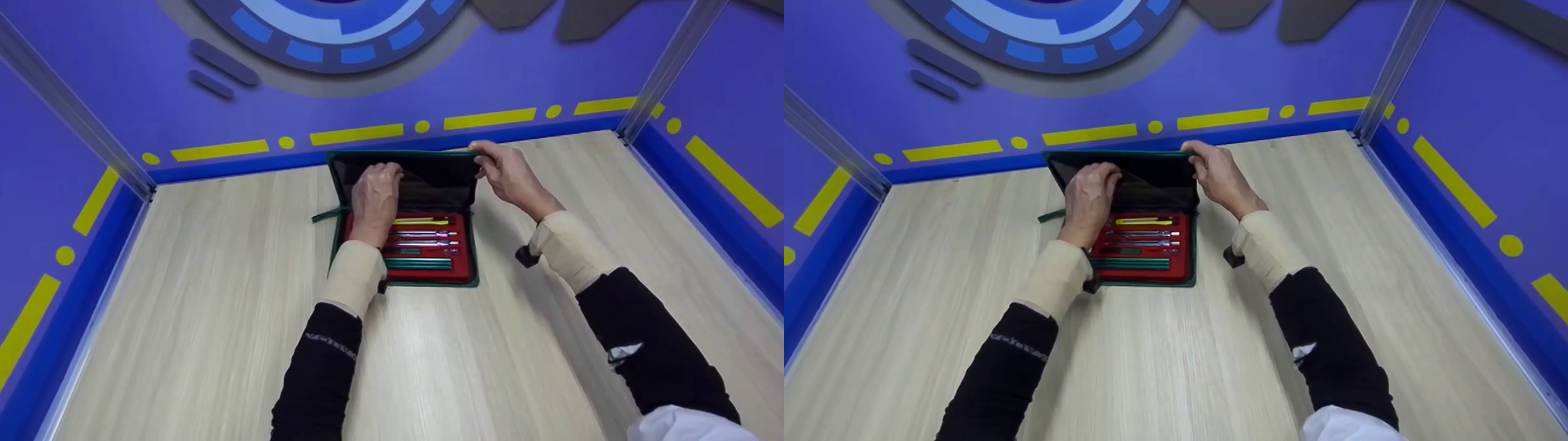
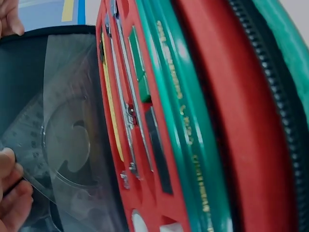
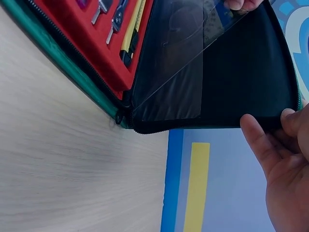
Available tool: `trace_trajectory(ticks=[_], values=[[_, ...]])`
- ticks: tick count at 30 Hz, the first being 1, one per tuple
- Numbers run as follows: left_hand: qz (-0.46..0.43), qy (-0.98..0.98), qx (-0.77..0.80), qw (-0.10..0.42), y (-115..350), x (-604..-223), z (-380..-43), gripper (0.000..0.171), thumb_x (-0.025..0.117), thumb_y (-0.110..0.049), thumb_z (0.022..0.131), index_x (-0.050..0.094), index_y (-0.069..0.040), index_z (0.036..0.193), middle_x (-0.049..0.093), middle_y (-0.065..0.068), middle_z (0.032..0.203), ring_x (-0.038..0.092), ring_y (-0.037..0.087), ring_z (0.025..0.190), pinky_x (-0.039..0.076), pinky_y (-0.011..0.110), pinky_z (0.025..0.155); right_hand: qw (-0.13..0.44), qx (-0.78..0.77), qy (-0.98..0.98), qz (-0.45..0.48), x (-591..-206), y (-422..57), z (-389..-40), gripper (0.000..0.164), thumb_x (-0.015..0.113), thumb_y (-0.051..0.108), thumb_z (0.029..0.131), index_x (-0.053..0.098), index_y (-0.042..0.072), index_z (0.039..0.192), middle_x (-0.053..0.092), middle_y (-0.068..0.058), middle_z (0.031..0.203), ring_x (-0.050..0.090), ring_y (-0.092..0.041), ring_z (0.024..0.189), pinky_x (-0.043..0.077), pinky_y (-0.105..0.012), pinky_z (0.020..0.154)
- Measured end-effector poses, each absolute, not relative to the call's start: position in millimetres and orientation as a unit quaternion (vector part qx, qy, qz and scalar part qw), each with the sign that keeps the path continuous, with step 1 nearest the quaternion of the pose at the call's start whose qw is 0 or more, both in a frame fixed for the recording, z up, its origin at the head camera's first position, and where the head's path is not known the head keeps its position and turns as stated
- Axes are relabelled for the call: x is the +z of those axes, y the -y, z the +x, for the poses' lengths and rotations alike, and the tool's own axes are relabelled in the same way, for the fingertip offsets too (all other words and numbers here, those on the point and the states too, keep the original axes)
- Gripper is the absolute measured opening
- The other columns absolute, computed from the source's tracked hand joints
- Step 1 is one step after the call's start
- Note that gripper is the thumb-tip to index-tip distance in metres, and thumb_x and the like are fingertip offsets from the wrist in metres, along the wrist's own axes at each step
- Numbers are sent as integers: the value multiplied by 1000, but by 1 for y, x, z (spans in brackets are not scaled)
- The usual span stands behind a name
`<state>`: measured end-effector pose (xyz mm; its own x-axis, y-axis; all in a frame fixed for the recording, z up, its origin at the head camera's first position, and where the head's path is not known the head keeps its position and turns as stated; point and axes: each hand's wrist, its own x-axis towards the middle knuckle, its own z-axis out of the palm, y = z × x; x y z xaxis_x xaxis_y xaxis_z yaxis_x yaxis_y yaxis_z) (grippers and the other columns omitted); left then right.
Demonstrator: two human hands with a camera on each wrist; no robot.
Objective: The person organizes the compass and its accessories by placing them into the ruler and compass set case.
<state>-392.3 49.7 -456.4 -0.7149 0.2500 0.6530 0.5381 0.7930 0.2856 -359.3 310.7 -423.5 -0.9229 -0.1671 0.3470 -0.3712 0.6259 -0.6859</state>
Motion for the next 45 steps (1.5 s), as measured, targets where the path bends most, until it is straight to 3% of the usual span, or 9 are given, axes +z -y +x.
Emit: trace_trajectory(ticks=[5, 11, 18, 24, 28, 31, 34, 40, 45], values=[[-187, 906, -230, 302, -52, -453, -389, 15, 66, -18, 103, 78, -9, 100, 69, 7, 96, 66, 25, 93, 56, 37, 82, 124, 395, 898, 148, -423, -307, -359, 31, 47, -1, 108, 61, -1, 136, 66, -24, 126, 74, -36, 90, 59, -37, 76], [-166, 897, -320, 255, -54, -456, -383, 15, 64, -13, 104, 76, -6, 100, 70, 9, 96, 67, 26, 94, 54, 37, 86, 116, 398, 899, 140, -427, -307, -357, 31, 47, -1, 109, 61, 0, 136, 66, -24, 123, 73, -36, 90, 58, -32, 74], [-189, 869, -398, 224, -41, -461, -374, 18, 60, -3, 104, 72, 0, 117, 73, 13, 112, 69, 26, 104, 54, 37, 91, 119, 396, 900, 136, -427, -306, -357, 29, 45, -2, 109, 61, 1, 132, 67, -24, 113, 73, -35, 88, 59, -33, 78], [-105, 863, -429, 245, -13, -452, -375, 14, 62, -5, 102, 72, -1, 111, 72, 13, 107, 67, 29, 99, 53, 39, 88, 125, 382, 907, 129, -422, -306, -356, 27, 45, -1, 109, 60, 1, 131, 67, -21, 112, 72, -34, 89, 59, -37, 79], [-40, 843, -467, 266, 10, -443, -378, 19, 61, -7, 102, 60, 2, 119, 62, 17, 114, 59, 30, 103, 48, 41, 90, 121, 378, 909, 129, -420, -308, -353, 27, 44, -1, 109, 59, 0, 132, 67, -21, 115, 71, -34, 91, 58, -29, 77], [-63, 842, -469, 258, 25, -436, -381, 33, 58, -7, 104, 52, 1, 136, 56, 17, 132, 55, 29, 116, 46, 40, 100, 123, 368, 913, 129, -419, -309, -352, 27, 44, -2, 109, 59, 0, 131, 68, -21, 112, 71, -33, 89, 52, -20, 67], [-112, 845, -470, 228, 37, -433, -382, 41, 55, -7, 107, 49, -2, 147, 54, 15, 144, 54, 28, 126, 44, 39, 107, 122, 358, 915, 138, -419, -309, -352, 26, 45, -2, 109, 59, 0, 131, 69, -21, 108, 69, -33, 86, 45, -19, 62], [-128, 839, -490, 202, 50, -432, -380, 34, 53, -9, 109, 59, -5, 142, 63, 13, 136, 61, 25, 123, 48, 36, 103, 109, 352, 916, 156, -421, -308, -349, 22, 45, 3, 110, 60, -1, 126, 69, -22, 108, 69, -36, 88, 46, -21, 64], [-136, 838, -489, 201, 56, -429, -374, 28, 57, -10, 107, 66, -2, 133, 67, 14, 130, 64, 26, 116, 51, 36, 97, 111, 367, 910, 157, -422, -310, -342, 18, 47, 2, 109, 61, -1, 121, 68, -22, 107, 69, -36, 85, 48, -16, 67]])
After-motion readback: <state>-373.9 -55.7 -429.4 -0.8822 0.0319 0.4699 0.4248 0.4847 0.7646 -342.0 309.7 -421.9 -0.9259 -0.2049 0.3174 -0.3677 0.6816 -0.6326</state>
